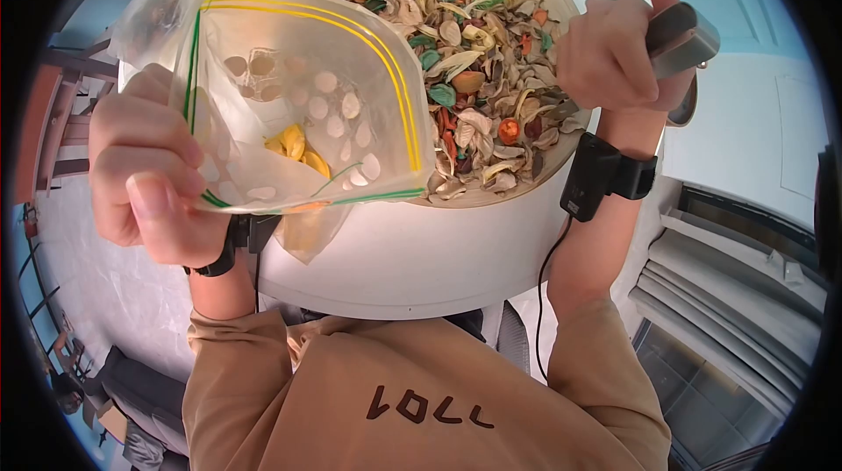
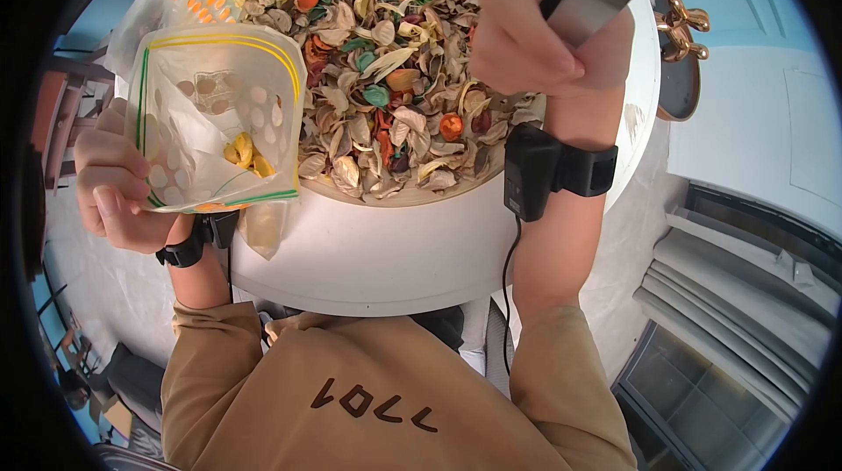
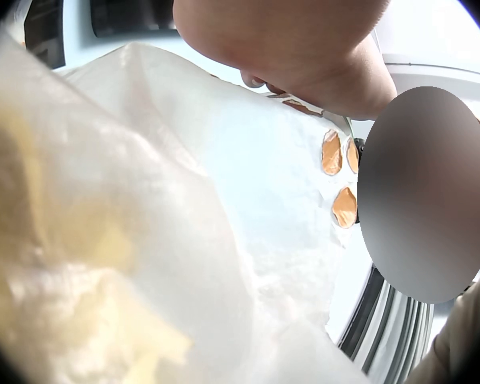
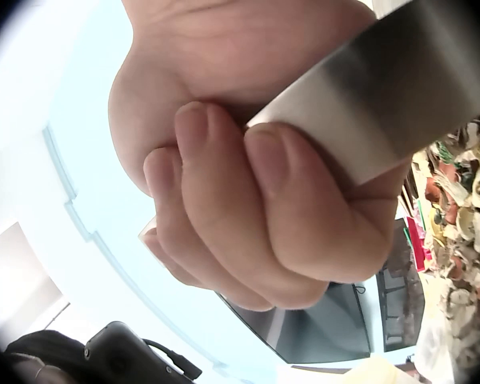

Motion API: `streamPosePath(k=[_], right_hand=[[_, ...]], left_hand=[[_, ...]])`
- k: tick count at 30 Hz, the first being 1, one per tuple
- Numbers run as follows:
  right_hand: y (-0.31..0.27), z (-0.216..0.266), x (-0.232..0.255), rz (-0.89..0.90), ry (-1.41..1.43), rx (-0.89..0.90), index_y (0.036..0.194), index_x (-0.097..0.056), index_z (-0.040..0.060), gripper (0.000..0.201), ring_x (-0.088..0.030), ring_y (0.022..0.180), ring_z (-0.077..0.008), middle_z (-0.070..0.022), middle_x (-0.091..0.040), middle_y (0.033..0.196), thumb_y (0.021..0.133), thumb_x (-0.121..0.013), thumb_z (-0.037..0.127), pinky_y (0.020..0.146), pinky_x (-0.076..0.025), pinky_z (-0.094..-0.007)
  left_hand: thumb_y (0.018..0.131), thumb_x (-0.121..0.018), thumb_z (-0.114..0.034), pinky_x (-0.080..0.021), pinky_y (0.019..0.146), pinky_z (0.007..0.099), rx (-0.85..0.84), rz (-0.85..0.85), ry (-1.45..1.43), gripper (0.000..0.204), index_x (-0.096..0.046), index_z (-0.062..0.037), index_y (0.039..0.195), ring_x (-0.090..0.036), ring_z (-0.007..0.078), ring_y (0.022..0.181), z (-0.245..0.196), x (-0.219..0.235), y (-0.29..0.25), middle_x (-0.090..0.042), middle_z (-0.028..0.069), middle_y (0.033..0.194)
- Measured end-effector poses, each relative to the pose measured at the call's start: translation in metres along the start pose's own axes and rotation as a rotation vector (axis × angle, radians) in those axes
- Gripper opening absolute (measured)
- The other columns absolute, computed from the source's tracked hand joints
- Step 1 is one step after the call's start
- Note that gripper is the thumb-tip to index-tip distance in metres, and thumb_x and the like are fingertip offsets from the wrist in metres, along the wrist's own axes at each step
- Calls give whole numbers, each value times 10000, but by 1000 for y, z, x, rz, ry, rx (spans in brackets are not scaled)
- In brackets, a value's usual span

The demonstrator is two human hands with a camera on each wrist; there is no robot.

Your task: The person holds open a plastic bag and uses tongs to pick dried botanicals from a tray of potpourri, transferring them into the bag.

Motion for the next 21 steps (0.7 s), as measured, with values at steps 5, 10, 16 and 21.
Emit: streamPosePath(k=[5,10,16,21], right_hand=[[-3,10,2,-5,-17,81,416,-351,159,686,-205,249,-98,43,-319,335,995,-120,445,272,-163,-231],[-6,17,2,-6,-2,111,443,-371,161,662,-198,252,-84,52,-337,342,999,-131,426,277,-168,-219],[-9,20,6,-34,-28,145,443,-371,167,653,-203,252,-67,61,-363,342,1002,-127,400,289,-185,-198],[-15,27,8,-40,16,174,436,-368,175,650,-201,254,-53,63,-368,342,1005,-135,388,292,-205,-184]], left_hand=[[875,-446,-210,-267,491,283,-6,2,-2,301,-431,-70,608,-303,115,511,0,-1,0,-430,57,629],[869,-446,-206,-268,489,283,-8,3,-5,294,-434,-68,611,-305,117,510,0,-1,0,-435,59,629],[859,-443,-190,-274,493,285,-11,-2,-7,276,-436,-68,612,-311,117,510,1,0,0,-438,58,626],[855,-443,-187,-273,495,285,-2,1,-3,270,-438,-68,613,-315,118,513,-1,-1,1,-440,60,624]])
Point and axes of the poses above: each hand's wrist, its own y-axis towards the middle knuckle, its own x-axis out of the back of the hand, z = x × y, the point moved 4 cm from there along y, towards the middle knuckle
